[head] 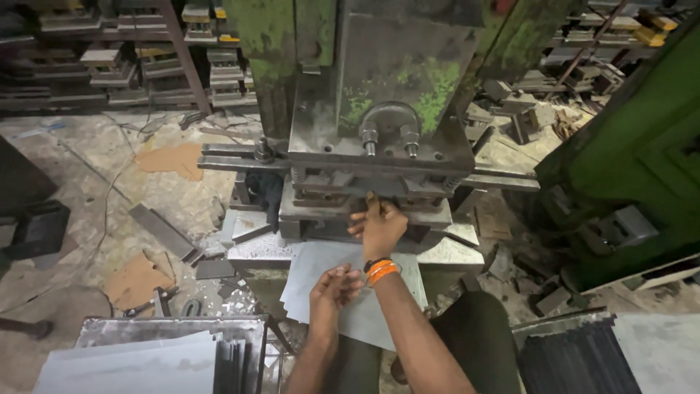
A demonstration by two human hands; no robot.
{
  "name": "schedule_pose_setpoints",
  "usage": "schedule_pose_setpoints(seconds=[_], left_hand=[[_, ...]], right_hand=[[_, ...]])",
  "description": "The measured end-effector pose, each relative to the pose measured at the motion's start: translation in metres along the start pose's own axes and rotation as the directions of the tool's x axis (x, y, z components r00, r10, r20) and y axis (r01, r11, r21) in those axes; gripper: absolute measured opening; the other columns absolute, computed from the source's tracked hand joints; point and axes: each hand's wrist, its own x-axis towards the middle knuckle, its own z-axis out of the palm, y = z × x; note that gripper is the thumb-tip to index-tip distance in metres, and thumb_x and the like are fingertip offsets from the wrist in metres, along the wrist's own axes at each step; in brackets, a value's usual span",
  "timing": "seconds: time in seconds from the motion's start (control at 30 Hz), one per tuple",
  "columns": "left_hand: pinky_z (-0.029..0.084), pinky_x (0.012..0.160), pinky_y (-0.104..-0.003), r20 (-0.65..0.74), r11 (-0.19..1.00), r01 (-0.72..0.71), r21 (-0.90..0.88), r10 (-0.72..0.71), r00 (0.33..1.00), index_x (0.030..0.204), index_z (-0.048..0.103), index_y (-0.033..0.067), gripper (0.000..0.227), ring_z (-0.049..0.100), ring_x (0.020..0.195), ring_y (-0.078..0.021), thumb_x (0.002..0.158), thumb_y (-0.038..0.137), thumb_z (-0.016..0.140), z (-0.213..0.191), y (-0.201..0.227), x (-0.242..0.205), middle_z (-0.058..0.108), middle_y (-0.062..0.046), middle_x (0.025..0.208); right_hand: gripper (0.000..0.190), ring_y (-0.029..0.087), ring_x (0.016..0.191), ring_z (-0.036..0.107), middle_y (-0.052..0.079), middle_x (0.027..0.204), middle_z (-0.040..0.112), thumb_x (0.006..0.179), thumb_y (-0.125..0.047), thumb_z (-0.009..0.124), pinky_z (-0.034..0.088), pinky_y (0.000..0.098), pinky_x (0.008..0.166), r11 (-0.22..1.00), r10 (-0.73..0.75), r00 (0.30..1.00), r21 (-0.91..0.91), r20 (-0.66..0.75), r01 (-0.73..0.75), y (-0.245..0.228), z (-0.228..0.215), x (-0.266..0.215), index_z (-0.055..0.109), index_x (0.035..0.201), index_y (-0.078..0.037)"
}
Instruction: Positioning metal sheets into an industrial stamping machine and stacking the processed sheets.
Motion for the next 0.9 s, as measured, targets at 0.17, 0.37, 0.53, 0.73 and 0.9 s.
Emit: schedule_pose_setpoints(seconds=[0.17, 0.37, 0.53, 0.73, 0.9], left_hand=[[0.049, 0.078, -0.030, -0.021, 1.000, 0.013, 0.004, -0.013, 1.000, 0.128, 0.065, -0.0052, 0.033, 0.067, 0.085, -0.0195, 0.103, 0.014, 0.055, 0.007, 0.006, -0.008, 0.074, -0.015, 0.106], [0.051, 0.083, -0.033, -0.025, 0.999, 0.030, 0.042, -0.029, 0.999, 0.129, 0.064, -0.0064, 0.037, 0.065, 0.088, -0.0198, 0.104, 0.019, 0.054, 0.014, 0.015, -0.015, 0.071, -0.015, 0.103], [0.052, 0.080, -0.032, -0.008, 1.000, -0.009, -0.019, 0.009, 1.000, 0.127, 0.064, -0.0086, 0.037, 0.066, 0.086, -0.0222, 0.101, 0.016, 0.057, 0.006, 0.003, -0.004, 0.072, -0.020, 0.104], [0.050, 0.079, -0.031, 0.001, 1.000, -0.019, -0.015, 0.019, 1.000, 0.124, 0.065, -0.0050, 0.031, 0.067, 0.086, -0.0208, 0.102, 0.015, 0.055, 0.002, -0.003, -0.002, 0.075, -0.018, 0.104], [0.050, 0.080, -0.031, -0.025, 1.000, -0.001, 0.005, 0.001, 1.000, 0.122, 0.066, -0.0054, 0.029, 0.066, 0.085, -0.0209, 0.100, 0.012, 0.056, 0.007, 0.000, -0.008, 0.074, -0.017, 0.101]], right_hand=[[0.035, 0.021, 0.032, 0.055, 0.015, 0.059, 0.068, 0.098, -0.024, 0.067, 0.041, 0.0283, 0.030, 1.000, -0.024, 1.000, 0.010, -0.002, 0.024, 0.006, 0.000, 0.003, 0.064, 0.082, 0.007], [0.031, 0.023, 0.033, 0.057, 0.017, 0.059, 0.068, 0.099, -0.016, 0.064, 0.042, 0.0287, 0.031, 0.995, -0.073, 0.997, 0.064, 0.013, 0.072, 0.014, -0.003, 0.007, 0.062, 0.077, 0.006], [0.024, 0.021, 0.035, 0.058, 0.015, 0.061, 0.068, 0.101, -0.013, 0.062, 0.042, 0.0273, 0.030, 0.996, -0.080, 0.997, 0.026, 0.019, 0.079, 0.015, -0.001, 0.007, 0.068, 0.094, 0.008], [0.027, 0.021, 0.033, 0.057, 0.015, 0.058, 0.068, 0.100, -0.013, 0.064, 0.041, 0.0276, 0.030, 0.997, -0.083, 0.996, -0.010, -0.011, 0.083, 0.006, 0.000, 0.002, 0.066, 0.082, 0.008], [0.026, 0.022, 0.035, 0.059, 0.015, 0.059, 0.068, 0.100, -0.012, 0.063, 0.042, 0.0283, 0.031, 0.997, -0.080, 0.997, 0.005, -0.007, 0.080, 0.011, -0.001, 0.003, 0.063, 0.083, 0.008]])
